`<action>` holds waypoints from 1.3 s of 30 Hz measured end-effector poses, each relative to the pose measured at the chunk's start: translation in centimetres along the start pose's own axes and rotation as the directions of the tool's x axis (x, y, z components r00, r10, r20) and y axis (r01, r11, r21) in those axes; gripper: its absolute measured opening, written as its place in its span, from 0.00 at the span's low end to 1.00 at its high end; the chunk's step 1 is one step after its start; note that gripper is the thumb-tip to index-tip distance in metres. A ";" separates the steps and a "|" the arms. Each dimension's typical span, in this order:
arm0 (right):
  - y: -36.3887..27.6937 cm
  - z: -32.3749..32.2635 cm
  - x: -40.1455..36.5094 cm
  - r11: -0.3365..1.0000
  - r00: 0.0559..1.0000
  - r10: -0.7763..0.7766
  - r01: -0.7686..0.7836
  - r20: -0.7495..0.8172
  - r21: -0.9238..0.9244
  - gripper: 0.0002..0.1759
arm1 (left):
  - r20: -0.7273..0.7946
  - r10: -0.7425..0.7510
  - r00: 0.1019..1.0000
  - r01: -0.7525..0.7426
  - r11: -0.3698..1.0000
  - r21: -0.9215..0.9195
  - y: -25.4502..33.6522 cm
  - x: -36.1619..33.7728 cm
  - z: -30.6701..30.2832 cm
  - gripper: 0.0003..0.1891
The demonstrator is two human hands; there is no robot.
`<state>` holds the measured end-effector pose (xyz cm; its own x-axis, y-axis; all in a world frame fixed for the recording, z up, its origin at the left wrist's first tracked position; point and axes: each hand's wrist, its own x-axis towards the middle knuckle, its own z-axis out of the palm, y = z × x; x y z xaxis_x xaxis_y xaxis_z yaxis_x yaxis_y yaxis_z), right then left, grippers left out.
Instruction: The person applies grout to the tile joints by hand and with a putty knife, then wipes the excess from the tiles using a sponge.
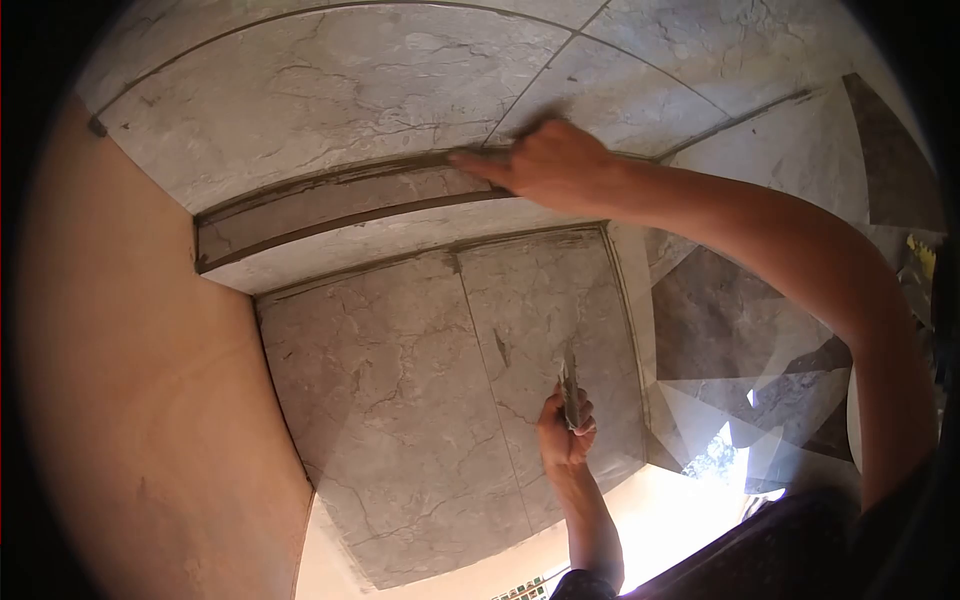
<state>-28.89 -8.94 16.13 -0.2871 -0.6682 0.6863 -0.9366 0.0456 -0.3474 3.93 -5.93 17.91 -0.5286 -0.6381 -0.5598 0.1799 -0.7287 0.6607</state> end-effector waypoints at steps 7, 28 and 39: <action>-2.3 -5.4 4.2 0.996 0.993 -0.067 0.072 -0.102 0.048 0.32 | -0.008 0.006 1.000 -0.006 1.000 -0.022 -0.6 -0.4 -0.2 0.15; 3.9 5.5 -7.4 0.995 0.975 0.007 0.016 0.220 -0.101 0.38 | -0.013 -0.001 1.000 0.002 0.990 0.138 -2.1 0.2 1.4 0.12; -3.2 -6.3 -14.3 0.437 0.759 -0.357 -0.379 0.544 0.816 0.35 | 0.227 -0.142 0.964 0.173 0.977 -0.127 -3.0 4.9 3.4 0.17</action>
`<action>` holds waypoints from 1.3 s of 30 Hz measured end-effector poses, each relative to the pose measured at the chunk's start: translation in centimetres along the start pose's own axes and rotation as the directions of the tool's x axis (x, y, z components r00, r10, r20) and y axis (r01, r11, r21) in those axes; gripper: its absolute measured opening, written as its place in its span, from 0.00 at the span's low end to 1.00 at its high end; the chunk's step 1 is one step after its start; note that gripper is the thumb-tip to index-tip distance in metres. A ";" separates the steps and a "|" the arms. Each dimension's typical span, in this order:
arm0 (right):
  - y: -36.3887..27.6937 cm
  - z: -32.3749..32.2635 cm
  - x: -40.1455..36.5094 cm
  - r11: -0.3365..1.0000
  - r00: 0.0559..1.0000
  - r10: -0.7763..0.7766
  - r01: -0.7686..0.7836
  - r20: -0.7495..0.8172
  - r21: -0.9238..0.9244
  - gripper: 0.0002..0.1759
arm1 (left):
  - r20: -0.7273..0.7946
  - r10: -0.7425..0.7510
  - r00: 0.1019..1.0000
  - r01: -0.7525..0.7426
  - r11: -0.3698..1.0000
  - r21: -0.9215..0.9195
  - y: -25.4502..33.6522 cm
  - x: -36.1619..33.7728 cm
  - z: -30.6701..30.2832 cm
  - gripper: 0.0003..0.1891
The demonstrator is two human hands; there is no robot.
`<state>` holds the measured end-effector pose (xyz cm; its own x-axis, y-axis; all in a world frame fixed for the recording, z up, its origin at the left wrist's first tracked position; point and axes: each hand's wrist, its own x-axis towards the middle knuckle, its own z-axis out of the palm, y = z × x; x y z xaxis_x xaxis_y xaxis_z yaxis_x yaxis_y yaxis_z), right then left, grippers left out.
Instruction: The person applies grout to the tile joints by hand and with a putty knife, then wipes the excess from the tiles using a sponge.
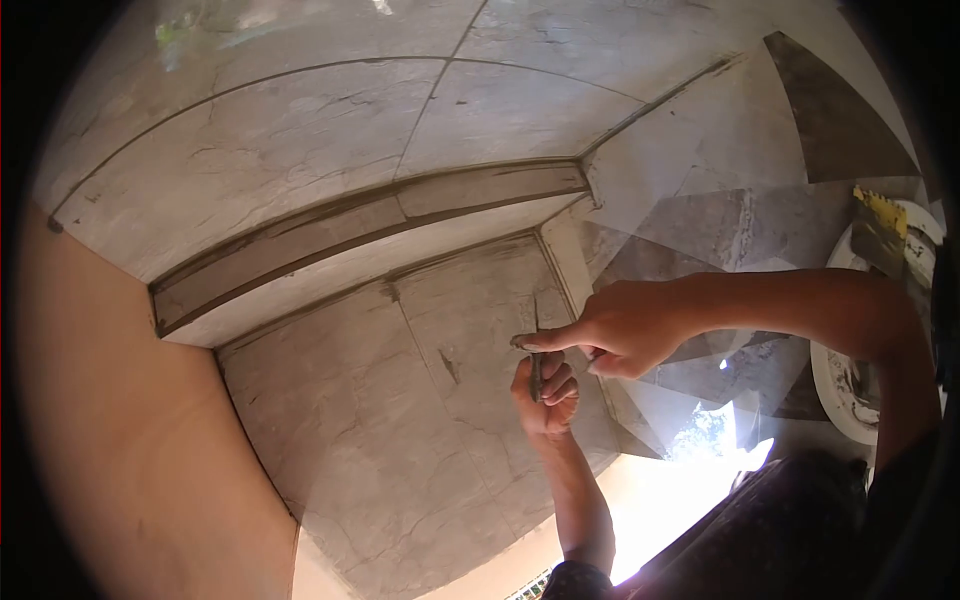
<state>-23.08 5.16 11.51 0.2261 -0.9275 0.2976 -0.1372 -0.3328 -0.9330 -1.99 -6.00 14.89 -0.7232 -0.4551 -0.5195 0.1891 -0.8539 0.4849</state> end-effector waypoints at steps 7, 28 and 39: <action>2.5 0.8 -1.0 0.891 0.862 -0.234 0.005 -0.449 -0.454 0.31 | -0.190 0.227 0.955 -0.101 0.854 0.511 0.6 0.0 1.8 0.16; 2.2 4.4 0.4 0.963 0.841 -0.208 0.086 -0.499 -0.255 0.19 | -0.221 0.197 0.955 -0.029 0.804 0.594 0.2 0.8 3.0 0.15; 2.3 4.3 1.1 0.988 0.789 -0.116 0.027 -0.603 -0.155 0.21 | -0.251 0.260 0.932 -0.039 0.763 0.645 0.2 0.8 3.6 0.13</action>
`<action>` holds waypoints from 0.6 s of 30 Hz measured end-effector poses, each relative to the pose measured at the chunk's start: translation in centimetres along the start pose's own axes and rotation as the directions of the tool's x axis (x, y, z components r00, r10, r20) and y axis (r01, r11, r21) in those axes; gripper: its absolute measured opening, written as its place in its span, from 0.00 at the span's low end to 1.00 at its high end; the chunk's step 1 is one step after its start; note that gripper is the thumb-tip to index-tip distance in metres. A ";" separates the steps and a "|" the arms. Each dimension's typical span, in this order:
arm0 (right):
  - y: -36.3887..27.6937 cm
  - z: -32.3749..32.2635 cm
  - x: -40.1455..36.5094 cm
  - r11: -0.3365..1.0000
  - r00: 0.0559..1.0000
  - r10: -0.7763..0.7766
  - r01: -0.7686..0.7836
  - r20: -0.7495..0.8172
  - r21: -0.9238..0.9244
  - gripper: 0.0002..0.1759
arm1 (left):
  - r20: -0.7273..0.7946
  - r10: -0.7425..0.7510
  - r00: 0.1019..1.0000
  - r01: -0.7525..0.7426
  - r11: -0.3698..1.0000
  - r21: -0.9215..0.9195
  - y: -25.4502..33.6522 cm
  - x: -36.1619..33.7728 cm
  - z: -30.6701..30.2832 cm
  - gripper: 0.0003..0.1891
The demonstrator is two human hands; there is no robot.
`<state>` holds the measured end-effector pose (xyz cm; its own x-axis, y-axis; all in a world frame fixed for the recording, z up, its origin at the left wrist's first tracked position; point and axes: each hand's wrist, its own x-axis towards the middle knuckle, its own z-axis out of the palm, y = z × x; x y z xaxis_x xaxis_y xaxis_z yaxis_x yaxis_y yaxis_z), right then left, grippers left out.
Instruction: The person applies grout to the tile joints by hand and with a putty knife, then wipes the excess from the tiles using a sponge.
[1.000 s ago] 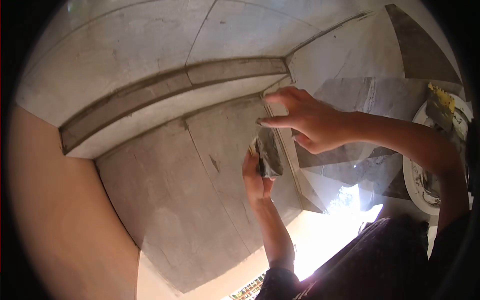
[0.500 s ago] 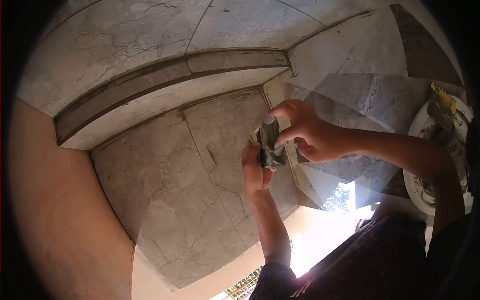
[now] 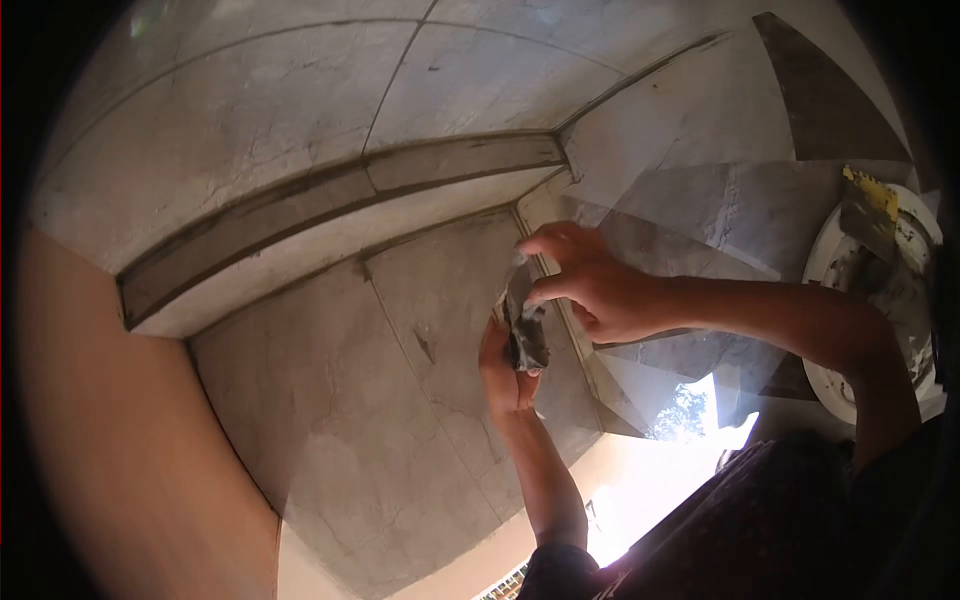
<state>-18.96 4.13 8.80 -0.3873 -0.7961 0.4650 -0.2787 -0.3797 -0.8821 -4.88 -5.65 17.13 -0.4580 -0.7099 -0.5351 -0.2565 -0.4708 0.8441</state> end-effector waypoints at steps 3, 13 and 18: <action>1.4 1.1 1.2 0.934 0.984 0.174 -0.151 -0.042 0.324 0.19 | -0.009 -0.017 1.000 0.016 0.990 -0.137 -0.1 0.4 -2.5 0.12; 14.2 1.9 9.4 0.326 0.343 0.916 -0.335 -0.208 0.884 0.16 | 0.018 -0.047 0.999 0.051 0.956 -0.289 -1.0 -1.4 -4.9 0.09; 13.8 2.4 11.6 0.256 0.252 0.955 -0.421 -0.159 0.870 0.19 | -0.058 -0.064 0.996 0.044 0.954 -0.296 -1.6 -2.5 -5.7 0.08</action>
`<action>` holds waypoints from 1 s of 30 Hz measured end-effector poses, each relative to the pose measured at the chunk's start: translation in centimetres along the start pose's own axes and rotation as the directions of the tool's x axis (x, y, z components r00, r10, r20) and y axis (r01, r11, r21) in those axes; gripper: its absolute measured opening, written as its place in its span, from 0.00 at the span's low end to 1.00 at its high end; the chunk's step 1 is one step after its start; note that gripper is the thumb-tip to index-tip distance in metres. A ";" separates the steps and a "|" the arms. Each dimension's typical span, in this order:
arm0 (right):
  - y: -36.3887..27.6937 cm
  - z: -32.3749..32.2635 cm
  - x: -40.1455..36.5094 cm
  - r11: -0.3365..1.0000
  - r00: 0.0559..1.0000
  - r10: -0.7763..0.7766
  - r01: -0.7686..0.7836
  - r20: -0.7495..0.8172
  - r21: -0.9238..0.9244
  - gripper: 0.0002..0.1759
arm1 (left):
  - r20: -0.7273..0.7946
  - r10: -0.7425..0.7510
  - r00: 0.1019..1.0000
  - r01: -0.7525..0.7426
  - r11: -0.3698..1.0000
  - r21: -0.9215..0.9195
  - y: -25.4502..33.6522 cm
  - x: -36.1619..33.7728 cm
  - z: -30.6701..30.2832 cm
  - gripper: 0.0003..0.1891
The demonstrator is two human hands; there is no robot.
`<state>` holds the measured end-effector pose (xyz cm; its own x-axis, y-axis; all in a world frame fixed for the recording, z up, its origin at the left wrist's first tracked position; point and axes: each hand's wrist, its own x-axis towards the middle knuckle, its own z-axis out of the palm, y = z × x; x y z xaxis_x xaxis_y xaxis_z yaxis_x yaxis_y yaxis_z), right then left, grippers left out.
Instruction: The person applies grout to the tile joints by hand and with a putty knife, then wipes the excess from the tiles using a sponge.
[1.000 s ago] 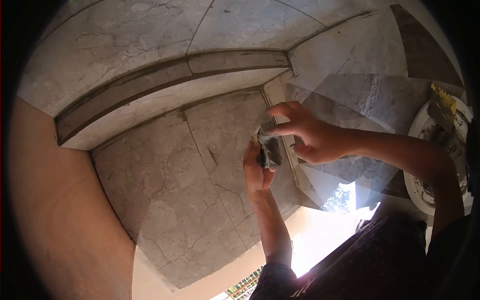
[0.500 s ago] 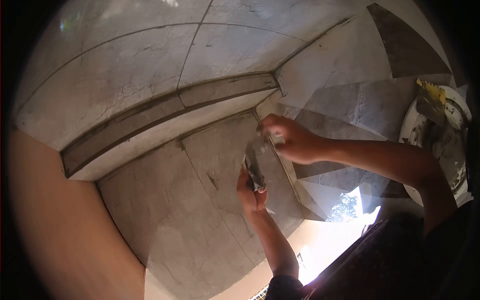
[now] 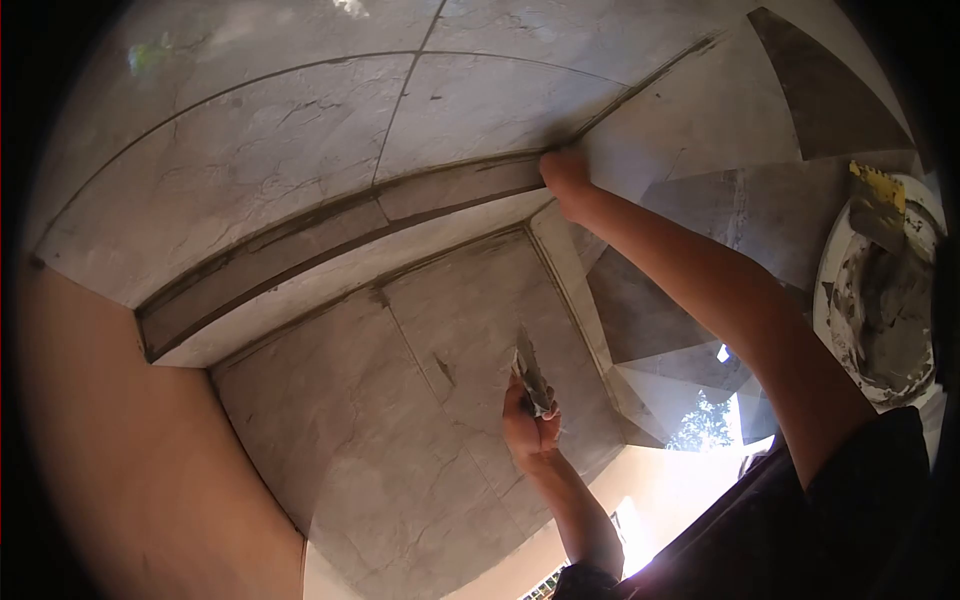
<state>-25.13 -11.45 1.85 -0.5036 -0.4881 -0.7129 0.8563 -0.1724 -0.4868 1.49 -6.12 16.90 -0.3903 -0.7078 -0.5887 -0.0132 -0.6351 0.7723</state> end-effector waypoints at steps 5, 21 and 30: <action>-0.2 3.2 -1.0 0.990 0.992 -0.038 0.054 0.118 -0.131 0.22 | 0.038 0.002 0.999 -0.001 1.000 -0.017 -0.2 -0.6 -0.6 0.08; -2.1 0.7 -5.7 0.982 0.990 -0.139 0.134 -0.024 -0.136 0.32 | 0.104 0.021 0.994 -0.014 0.998 -0.065 -0.1 -3.1 -1.6 0.08; -2.7 4.1 -5.5 0.959 0.968 -0.247 0.236 -0.053 -0.159 0.31 | 0.043 0.021 0.999 -0.018 0.997 -0.069 -0.6 -4.6 -2.0 0.09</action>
<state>-24.17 -11.78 9.14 -0.7048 -0.3846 -0.5961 0.6839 -0.1447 -0.7151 5.15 -3.14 18.63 -0.4300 -0.7070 -0.5615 0.0574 -0.6421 0.7645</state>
